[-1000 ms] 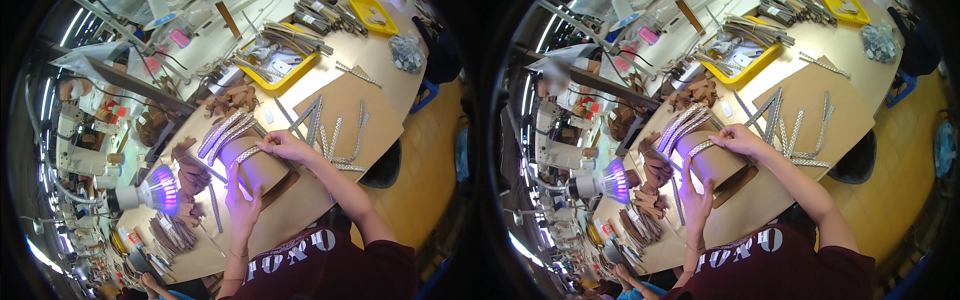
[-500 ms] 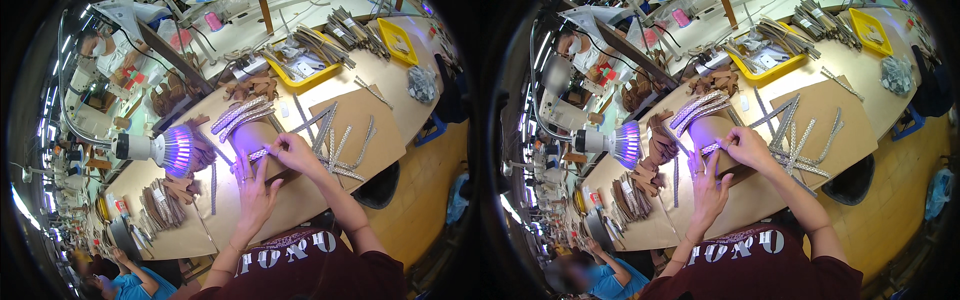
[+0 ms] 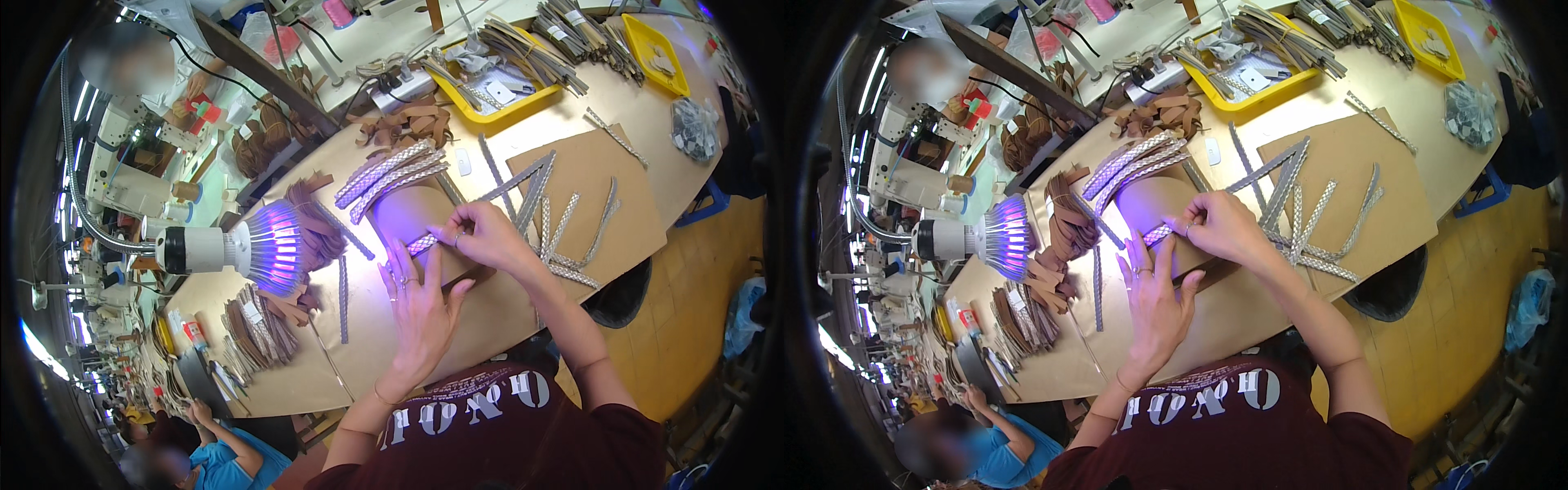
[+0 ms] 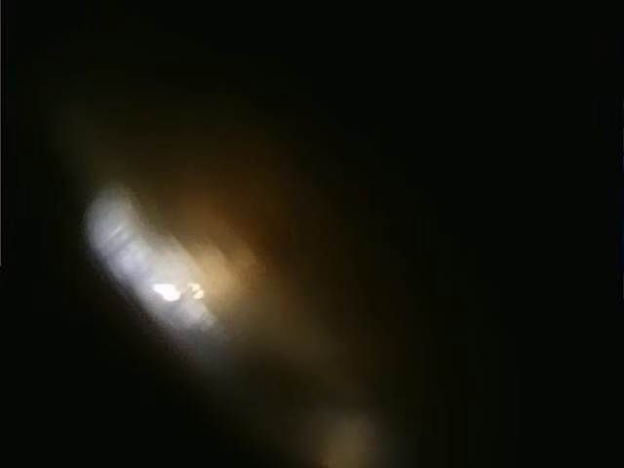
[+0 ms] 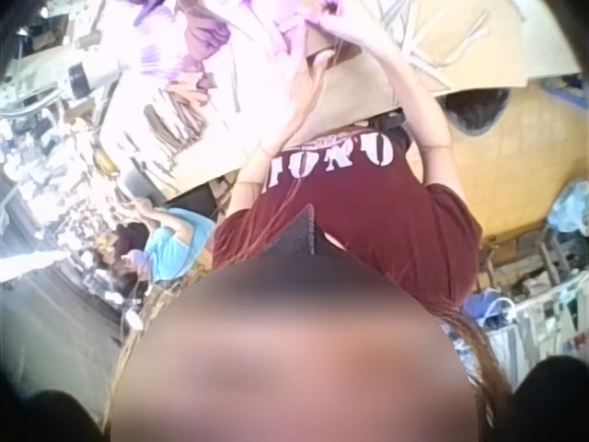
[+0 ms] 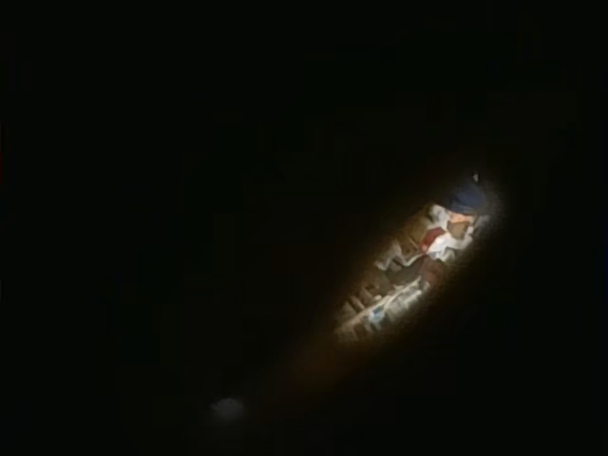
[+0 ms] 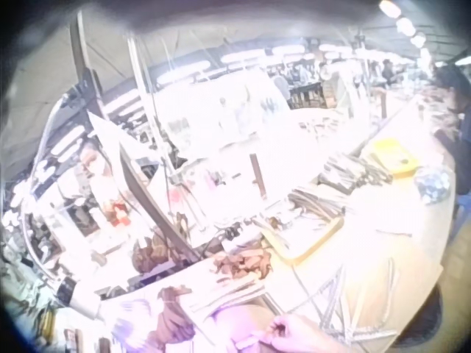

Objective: The person repeatedly picks up short braided cords and places them onto a cardboard form under a purple UV lamp. The cords are arranged in rows on the form, and the person adjusts their positions by hand.

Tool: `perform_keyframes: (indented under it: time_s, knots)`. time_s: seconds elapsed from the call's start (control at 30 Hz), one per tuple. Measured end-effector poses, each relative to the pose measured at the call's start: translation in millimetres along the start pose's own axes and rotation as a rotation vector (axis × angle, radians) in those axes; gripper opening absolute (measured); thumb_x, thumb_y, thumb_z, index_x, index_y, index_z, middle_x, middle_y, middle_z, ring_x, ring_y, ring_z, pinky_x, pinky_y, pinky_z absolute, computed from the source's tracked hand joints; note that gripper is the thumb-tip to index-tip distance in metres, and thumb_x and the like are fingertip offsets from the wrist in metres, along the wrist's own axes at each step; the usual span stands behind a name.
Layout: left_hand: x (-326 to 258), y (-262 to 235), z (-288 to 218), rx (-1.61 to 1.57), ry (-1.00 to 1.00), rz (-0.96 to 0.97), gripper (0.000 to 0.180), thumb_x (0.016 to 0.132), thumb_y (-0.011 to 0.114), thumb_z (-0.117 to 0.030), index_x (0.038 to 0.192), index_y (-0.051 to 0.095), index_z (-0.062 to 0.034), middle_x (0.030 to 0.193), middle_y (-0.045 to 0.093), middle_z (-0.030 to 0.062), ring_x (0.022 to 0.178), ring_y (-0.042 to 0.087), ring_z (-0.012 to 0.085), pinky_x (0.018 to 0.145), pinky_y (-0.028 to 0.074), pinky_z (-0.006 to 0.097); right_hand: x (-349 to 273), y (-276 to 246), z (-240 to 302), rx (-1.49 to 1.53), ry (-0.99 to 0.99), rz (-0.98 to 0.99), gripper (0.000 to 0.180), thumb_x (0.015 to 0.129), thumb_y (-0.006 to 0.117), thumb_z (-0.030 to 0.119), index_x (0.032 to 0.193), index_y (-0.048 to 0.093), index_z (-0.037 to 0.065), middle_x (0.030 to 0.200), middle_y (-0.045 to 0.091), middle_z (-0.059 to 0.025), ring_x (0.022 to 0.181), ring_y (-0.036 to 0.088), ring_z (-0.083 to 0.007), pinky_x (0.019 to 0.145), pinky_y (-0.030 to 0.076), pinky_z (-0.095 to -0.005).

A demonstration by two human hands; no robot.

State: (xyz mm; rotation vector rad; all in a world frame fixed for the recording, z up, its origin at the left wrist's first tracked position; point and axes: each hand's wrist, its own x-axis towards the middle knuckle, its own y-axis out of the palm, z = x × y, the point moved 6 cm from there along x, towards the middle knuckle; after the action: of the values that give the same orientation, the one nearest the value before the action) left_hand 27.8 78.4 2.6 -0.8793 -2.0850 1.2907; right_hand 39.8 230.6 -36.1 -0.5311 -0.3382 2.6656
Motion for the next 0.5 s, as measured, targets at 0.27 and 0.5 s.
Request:
perform_keyframes:
  time_s: [0.27, 0.5]
  knots:
    - [3.8, 5.0, -7.3, 0.024, -0.039, -0.052, 0.065, 0.090, 0.065, -0.038, 0.140, 0.043, -0.0019, 0.144, 0.024, 0.0443, 0.135, 0.026, 0.0580, 0.113, 0.017, 0.061, -9.6, -16.9, 51.3, -0.407, -0.215, -0.077, 0.027, 0.082, 0.070, 0.030, 0.073, 0.069, 0.005, 0.067, 0.066, -0.0156, 0.065, 0.066, -0.0355, 0.062, 0.049, -0.0437]
    - [2.9, 6.1, -5.6, 0.006, -0.052, -0.043, 0.068, 0.088, 0.068, -0.039, 0.139, 0.043, -0.0022, 0.143, 0.022, 0.0459, 0.135, 0.025, 0.0582, 0.113, 0.019, 0.062, -8.4, -16.6, 59.8, -0.389, -0.267, -0.079, 0.026, 0.084, 0.070, 0.029, 0.073, 0.069, 0.005, 0.066, 0.066, -0.0156, 0.065, 0.065, -0.0361, 0.061, 0.048, -0.0444]
